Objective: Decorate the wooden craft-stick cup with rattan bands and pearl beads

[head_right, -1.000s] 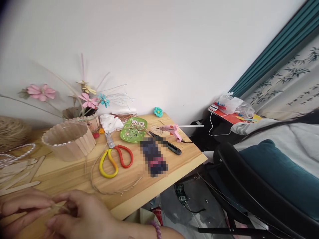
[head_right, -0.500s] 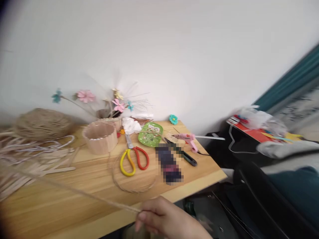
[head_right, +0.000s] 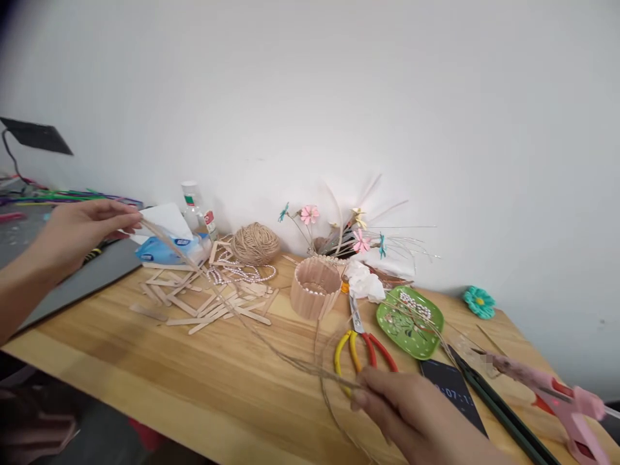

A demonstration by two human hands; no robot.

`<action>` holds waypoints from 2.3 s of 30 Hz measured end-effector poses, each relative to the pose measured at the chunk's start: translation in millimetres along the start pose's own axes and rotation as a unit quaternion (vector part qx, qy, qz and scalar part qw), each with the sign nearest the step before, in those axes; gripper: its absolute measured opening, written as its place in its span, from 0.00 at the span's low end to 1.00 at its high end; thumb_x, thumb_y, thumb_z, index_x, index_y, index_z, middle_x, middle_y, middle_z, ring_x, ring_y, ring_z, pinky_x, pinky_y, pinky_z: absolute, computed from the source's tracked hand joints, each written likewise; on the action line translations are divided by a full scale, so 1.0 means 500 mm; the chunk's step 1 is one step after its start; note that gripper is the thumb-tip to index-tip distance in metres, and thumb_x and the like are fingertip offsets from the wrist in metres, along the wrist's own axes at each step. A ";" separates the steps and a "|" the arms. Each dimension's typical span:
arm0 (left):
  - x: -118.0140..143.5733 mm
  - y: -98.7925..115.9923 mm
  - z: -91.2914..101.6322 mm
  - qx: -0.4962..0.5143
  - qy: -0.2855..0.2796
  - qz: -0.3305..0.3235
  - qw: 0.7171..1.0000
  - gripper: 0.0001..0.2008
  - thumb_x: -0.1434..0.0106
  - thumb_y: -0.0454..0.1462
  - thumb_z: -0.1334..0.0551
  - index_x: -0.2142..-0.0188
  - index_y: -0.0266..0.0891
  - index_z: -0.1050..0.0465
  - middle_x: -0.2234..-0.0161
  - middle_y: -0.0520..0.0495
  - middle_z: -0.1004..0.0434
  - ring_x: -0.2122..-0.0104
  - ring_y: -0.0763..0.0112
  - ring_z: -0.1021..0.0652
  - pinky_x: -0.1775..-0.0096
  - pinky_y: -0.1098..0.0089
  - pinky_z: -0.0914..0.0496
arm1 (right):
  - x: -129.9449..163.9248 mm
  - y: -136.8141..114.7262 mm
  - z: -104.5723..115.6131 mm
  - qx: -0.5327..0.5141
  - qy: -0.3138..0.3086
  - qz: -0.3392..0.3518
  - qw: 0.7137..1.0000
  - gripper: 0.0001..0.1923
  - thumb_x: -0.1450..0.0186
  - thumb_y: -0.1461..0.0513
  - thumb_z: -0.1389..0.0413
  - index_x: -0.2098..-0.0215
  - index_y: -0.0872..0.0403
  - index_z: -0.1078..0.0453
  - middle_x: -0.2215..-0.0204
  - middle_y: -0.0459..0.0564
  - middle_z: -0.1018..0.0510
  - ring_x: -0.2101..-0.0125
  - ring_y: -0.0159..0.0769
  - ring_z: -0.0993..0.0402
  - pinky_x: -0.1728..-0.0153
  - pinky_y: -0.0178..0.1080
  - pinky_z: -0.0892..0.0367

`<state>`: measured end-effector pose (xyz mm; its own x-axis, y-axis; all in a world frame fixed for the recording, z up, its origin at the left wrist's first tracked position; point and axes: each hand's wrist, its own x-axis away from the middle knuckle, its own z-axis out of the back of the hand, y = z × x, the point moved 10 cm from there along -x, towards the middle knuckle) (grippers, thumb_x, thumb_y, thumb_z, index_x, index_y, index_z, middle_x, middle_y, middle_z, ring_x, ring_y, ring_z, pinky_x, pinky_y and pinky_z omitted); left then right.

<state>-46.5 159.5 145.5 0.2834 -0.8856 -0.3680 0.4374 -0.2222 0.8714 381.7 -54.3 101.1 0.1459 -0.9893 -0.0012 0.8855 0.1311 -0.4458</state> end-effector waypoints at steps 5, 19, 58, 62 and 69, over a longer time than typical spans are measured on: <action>-0.001 0.068 -0.012 -0.001 -0.045 -0.031 0.998 0.11 0.57 0.38 0.32 0.74 0.33 0.26 0.78 0.48 0.24 0.76 0.72 0.26 0.72 0.71 0.30 | -0.148 -0.157 0.056 0.029 -0.009 0.143 0.989 0.19 0.33 0.54 0.54 0.78 0.53 0.35 0.80 0.44 0.31 0.79 0.30 0.36 0.78 0.32 0.41; -0.018 0.011 -0.098 -0.163 -0.165 -0.129 0.964 0.21 0.49 0.45 0.38 0.57 0.39 0.26 0.62 0.45 0.20 0.67 0.61 0.21 0.63 0.65 0.29 | -0.386 -0.277 -0.036 0.231 0.056 0.181 0.954 0.14 0.32 0.57 0.53 0.56 0.55 0.31 0.59 0.54 0.24 0.60 0.40 0.28 0.65 0.37 0.36; 0.020 -0.009 -0.282 -0.349 -0.203 -0.284 0.870 0.20 0.37 0.44 0.50 0.53 0.35 0.31 0.50 0.36 0.29 0.47 0.50 0.33 0.46 0.52 0.39 | -0.256 -0.169 -0.272 0.208 -0.079 0.242 0.945 0.24 0.36 0.59 0.47 0.44 0.63 0.39 0.43 0.63 0.37 0.48 0.50 0.35 0.53 0.49 0.33; 0.029 0.008 -0.329 -0.301 -0.213 -0.296 0.881 0.34 0.43 0.51 0.43 0.42 0.33 0.45 0.42 0.35 0.40 0.41 0.54 0.40 0.42 0.56 0.43 | -0.238 -0.176 -0.208 0.180 -0.025 0.248 0.951 0.17 0.35 0.62 0.50 0.49 0.59 0.34 0.49 0.58 0.29 0.53 0.44 0.30 0.55 0.44 0.32; 0.073 0.015 -0.428 -0.239 -0.198 -0.227 0.923 0.52 0.53 0.52 0.35 0.38 0.36 0.63 0.39 0.30 0.54 0.41 0.45 0.42 0.45 0.50 0.41 | -0.195 -0.085 -0.007 0.187 0.210 0.095 0.955 0.16 0.34 0.59 0.51 0.52 0.60 0.38 0.55 0.60 0.30 0.55 0.47 0.33 0.58 0.46 0.32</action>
<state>149.9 212.9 69.2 -0.3143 -0.8466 -0.4295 0.7883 -0.4848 0.3789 328.2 36.1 116.9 0.2002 -0.8734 -0.4439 0.9674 0.2480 -0.0517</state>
